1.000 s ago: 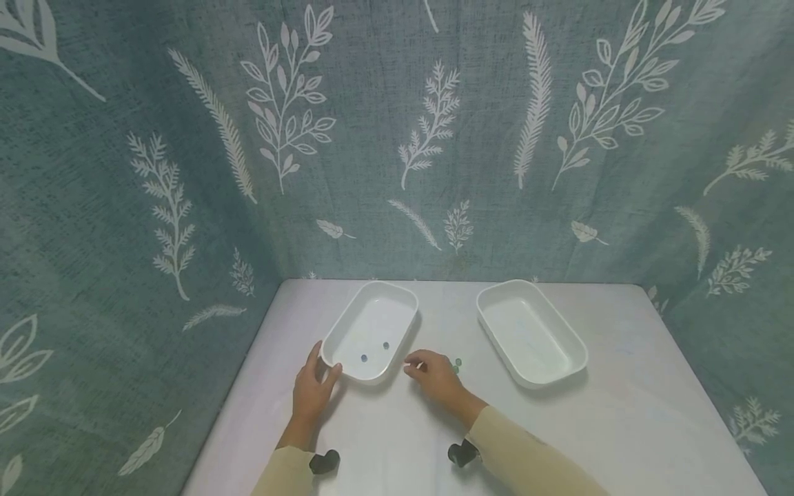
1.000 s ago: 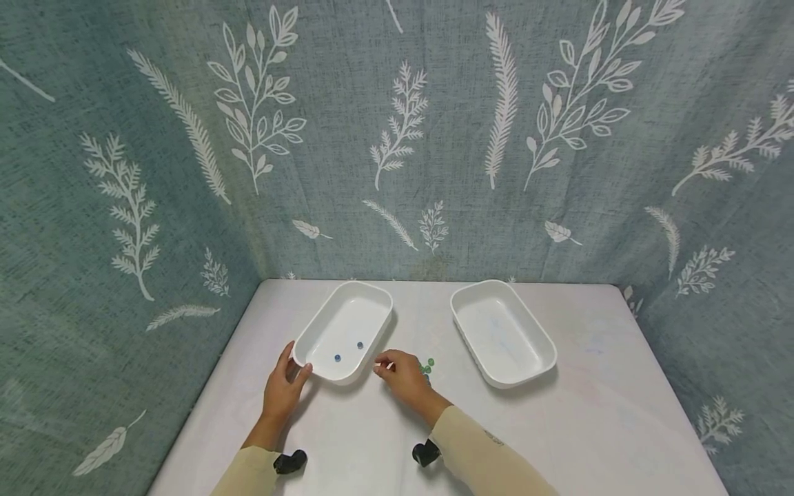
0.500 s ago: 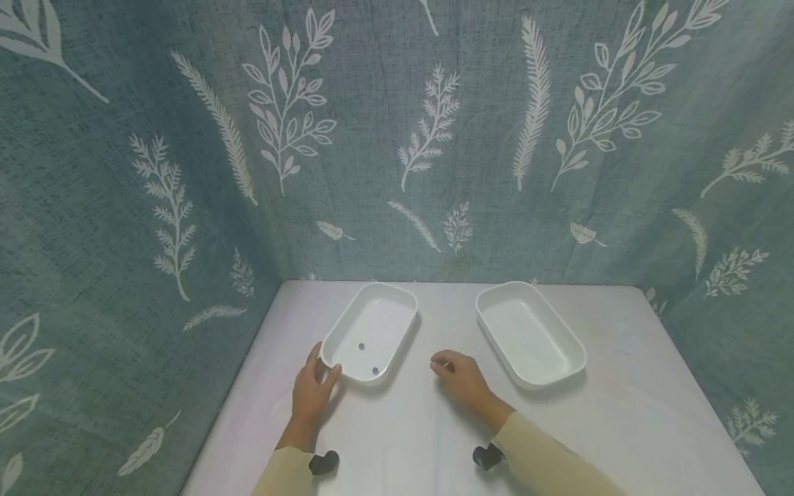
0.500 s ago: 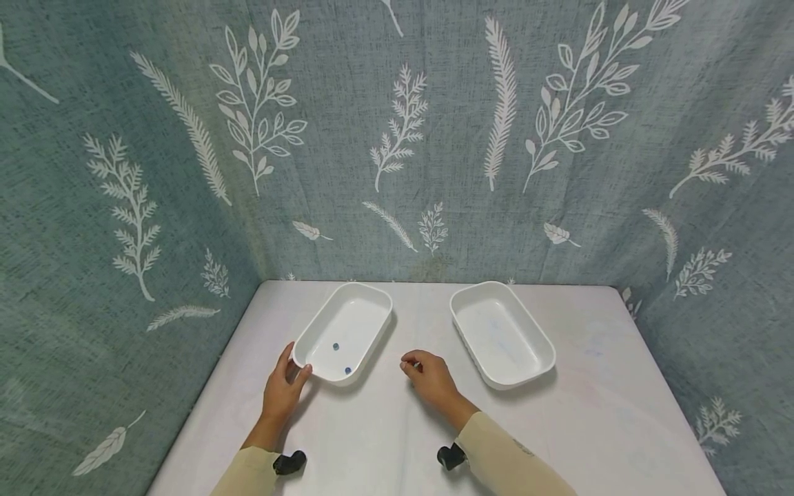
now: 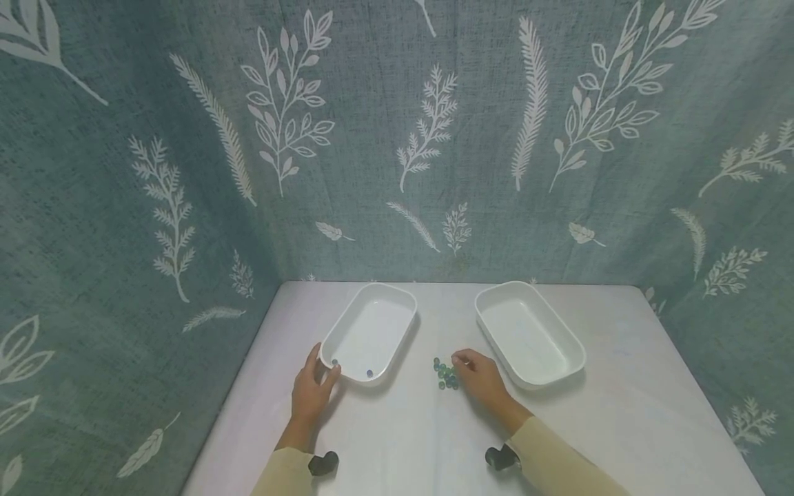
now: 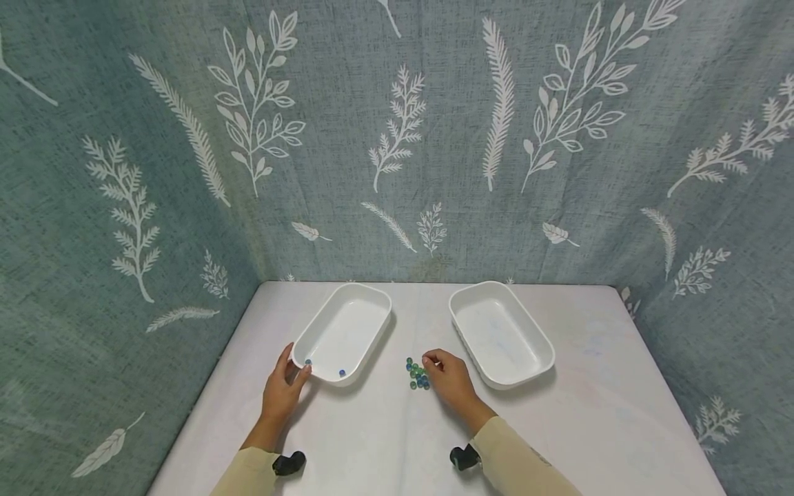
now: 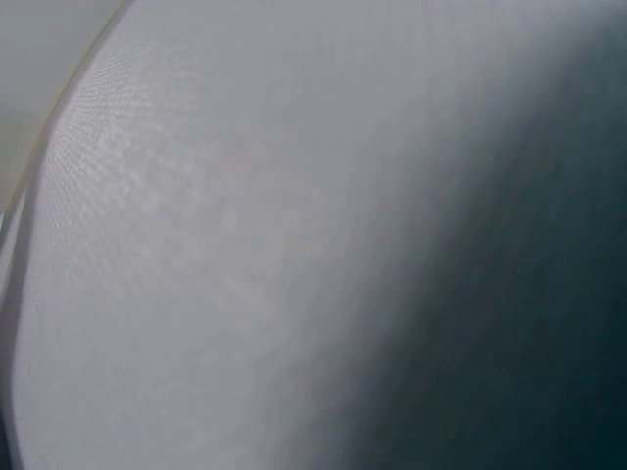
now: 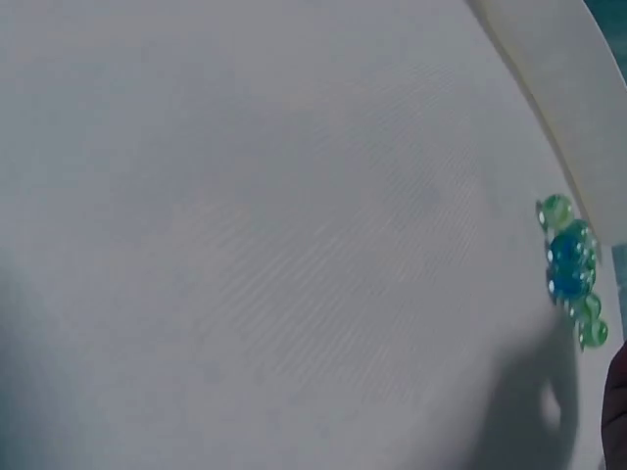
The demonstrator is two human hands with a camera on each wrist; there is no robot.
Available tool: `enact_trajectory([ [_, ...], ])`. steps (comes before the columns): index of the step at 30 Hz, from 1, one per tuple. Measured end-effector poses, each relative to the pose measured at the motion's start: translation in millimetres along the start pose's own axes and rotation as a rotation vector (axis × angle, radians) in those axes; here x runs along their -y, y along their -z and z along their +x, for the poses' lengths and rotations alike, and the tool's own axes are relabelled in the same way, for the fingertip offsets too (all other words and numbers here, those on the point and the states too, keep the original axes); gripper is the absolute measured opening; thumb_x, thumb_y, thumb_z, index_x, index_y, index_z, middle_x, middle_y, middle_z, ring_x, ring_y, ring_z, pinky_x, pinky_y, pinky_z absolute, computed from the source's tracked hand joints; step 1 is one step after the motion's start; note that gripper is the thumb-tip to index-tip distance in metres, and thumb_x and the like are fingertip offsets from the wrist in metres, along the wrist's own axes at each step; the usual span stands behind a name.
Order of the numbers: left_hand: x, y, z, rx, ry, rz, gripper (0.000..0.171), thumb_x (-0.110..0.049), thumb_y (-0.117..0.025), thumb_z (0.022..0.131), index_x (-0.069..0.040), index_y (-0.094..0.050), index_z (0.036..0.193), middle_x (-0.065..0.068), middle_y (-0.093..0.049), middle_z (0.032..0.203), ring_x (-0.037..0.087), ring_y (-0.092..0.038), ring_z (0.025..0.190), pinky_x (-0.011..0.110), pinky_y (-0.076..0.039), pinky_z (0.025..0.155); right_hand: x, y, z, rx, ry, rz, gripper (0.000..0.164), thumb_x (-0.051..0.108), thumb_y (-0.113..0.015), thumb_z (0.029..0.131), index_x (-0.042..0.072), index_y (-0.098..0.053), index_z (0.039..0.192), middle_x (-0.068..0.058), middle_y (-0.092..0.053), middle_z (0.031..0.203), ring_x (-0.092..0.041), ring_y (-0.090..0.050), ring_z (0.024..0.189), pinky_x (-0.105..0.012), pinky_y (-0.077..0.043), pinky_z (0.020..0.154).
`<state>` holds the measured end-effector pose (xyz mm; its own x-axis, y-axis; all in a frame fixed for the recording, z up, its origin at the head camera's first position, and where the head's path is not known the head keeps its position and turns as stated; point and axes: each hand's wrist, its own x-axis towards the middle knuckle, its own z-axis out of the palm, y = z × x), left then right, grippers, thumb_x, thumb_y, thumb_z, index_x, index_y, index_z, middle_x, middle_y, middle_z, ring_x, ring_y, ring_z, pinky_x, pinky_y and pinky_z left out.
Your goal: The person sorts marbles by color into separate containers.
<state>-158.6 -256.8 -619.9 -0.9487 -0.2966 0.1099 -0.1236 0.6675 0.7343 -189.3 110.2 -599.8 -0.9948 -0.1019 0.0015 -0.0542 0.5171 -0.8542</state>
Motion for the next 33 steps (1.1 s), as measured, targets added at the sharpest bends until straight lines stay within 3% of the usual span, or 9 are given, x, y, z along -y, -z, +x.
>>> enact_trajectory([
  [5, 1.0, -1.3, 0.4, -0.016, -0.021, -0.004, 0.078, -0.052, -0.062, 0.09, -0.019, -0.03, 0.153, 0.015, -0.042, 0.149, 0.042, -0.037, 0.134, 0.065, -0.024, 0.107, -10, 0, -7, 0.009, 0.006, -0.042, 0.022, 0.029, -0.059, 0.097, 0.016, -0.069, 0.112, 0.001, -0.068, 0.108, -0.016, -0.06, 0.095, -0.04, -0.051, 0.085],
  [12, 1.6, -2.1, 0.4, 0.004, 0.02, 0.011, 0.08, -0.054, -0.062, 0.089, -0.023, -0.028, 0.154, 0.012, -0.039, 0.151, 0.039, -0.034, 0.137, 0.064, -0.022, 0.108, -20, 1, -17, 0.006, 0.053, -0.099, 0.02, 0.022, -0.064, 0.093, 0.014, -0.069, 0.111, 0.002, -0.068, 0.104, -0.02, -0.062, 0.099, -0.042, -0.051, 0.087],
  [21, -1.7, -1.1, 0.8, 0.014, 0.03, 0.005, 0.08, -0.054, -0.062, 0.089, -0.024, -0.027, 0.154, 0.012, -0.038, 0.152, 0.039, -0.033, 0.138, 0.064, -0.022, 0.108, -26, -2, -17, -0.001, 0.109, -0.151, 0.024, 0.023, -0.077, 0.082, 0.016, -0.07, 0.104, 0.006, -0.067, 0.097, -0.01, -0.058, 0.083, -0.034, -0.051, 0.076],
  [25, -1.5, -1.7, 1.3, 0.014, 0.033, 0.007, 0.078, -0.05, -0.062, 0.091, -0.024, -0.026, 0.155, 0.01, -0.037, 0.153, 0.038, -0.032, 0.139, 0.064, -0.02, 0.109, -26, -4, -16, 0.011, 0.116, -0.173, 0.024, 0.022, -0.078, 0.081, 0.018, -0.071, 0.103, 0.009, -0.066, 0.095, -0.009, -0.059, 0.083, -0.033, -0.052, 0.076],
  [33, -1.3, -1.3, 0.8, 0.015, 0.035, 0.003, 0.082, -0.06, -0.06, 0.088, -0.026, -0.026, 0.154, 0.01, -0.039, 0.152, 0.039, -0.033, 0.138, 0.065, -0.021, 0.108, -26, -3, -17, 0.025, 0.154, -0.232, 0.019, 0.021, -0.077, 0.081, 0.02, -0.071, 0.099, 0.014, -0.063, 0.088, -0.006, -0.056, 0.078, -0.03, -0.051, 0.071],
])
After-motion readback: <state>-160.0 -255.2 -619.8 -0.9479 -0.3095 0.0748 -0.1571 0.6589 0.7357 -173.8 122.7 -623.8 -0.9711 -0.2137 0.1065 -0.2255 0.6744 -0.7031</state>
